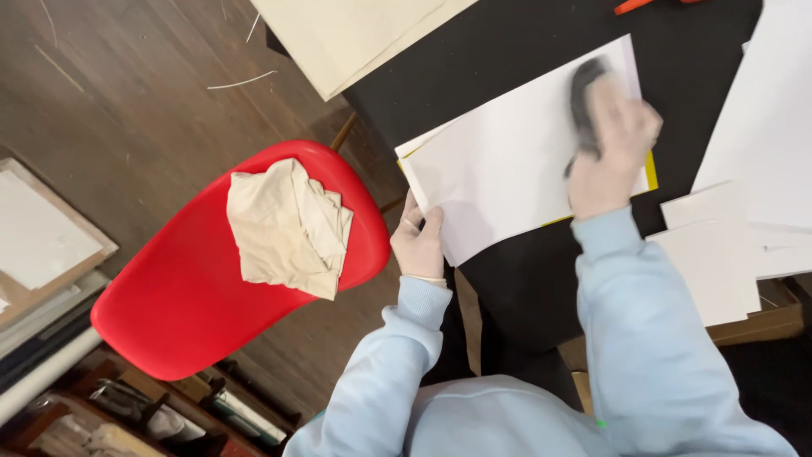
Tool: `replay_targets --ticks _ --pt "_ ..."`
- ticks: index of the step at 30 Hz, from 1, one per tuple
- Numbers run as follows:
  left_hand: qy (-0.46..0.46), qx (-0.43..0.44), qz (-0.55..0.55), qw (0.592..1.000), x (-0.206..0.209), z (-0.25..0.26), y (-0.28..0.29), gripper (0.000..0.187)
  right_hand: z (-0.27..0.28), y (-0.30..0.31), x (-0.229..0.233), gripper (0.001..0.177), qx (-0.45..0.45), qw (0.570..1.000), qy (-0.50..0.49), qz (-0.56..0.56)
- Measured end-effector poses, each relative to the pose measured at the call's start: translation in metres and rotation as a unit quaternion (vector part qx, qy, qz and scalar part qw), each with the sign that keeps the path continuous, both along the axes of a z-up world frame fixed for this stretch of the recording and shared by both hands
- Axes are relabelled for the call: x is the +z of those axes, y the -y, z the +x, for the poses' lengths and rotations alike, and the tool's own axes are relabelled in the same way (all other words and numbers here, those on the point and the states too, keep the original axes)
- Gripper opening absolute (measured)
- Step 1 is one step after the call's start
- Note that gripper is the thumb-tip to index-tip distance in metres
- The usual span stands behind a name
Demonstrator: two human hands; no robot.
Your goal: The recorder is mounting an art print onto a backing board by removing an adhesive layer and smoothing it with a cloth.
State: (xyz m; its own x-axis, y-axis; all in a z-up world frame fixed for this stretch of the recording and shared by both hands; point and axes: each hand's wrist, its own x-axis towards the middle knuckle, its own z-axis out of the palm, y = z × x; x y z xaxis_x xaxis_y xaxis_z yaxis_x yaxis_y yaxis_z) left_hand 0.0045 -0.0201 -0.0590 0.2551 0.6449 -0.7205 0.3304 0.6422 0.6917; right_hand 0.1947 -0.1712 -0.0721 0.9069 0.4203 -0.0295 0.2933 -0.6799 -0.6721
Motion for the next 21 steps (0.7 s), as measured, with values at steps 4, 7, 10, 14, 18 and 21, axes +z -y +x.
replay_targets --ticks 4,7,10,14,18,21 --pt "-0.004 -0.008 0.003 1.000 -0.004 0.004 -0.002 0.022 0.001 -0.023 -0.007 0.072 0.027 0.993 0.064 -0.100" --pt "-0.020 -0.012 0.004 1.000 -0.006 -0.001 0.000 0.023 -0.018 -0.039 -0.008 0.058 0.062 0.986 0.099 -0.118" --pt "-0.002 -0.011 -0.002 1.000 -0.008 -0.002 0.001 0.024 -0.029 -0.051 -0.005 0.056 0.096 0.983 0.086 -0.134" --pt "-0.003 -0.032 0.013 0.999 -0.008 -0.004 -0.001 0.025 -0.044 -0.067 0.002 0.059 0.149 0.980 0.055 -0.121" --pt "-0.004 -0.032 0.009 0.999 -0.008 -0.003 -0.002 0.023 -0.059 -0.070 -0.006 0.052 0.208 0.975 0.061 -0.049" --pt "-0.007 -0.024 0.000 1.000 -0.008 -0.002 -0.002 0.023 -0.061 -0.077 0.014 0.055 0.230 0.973 -0.003 -0.025"
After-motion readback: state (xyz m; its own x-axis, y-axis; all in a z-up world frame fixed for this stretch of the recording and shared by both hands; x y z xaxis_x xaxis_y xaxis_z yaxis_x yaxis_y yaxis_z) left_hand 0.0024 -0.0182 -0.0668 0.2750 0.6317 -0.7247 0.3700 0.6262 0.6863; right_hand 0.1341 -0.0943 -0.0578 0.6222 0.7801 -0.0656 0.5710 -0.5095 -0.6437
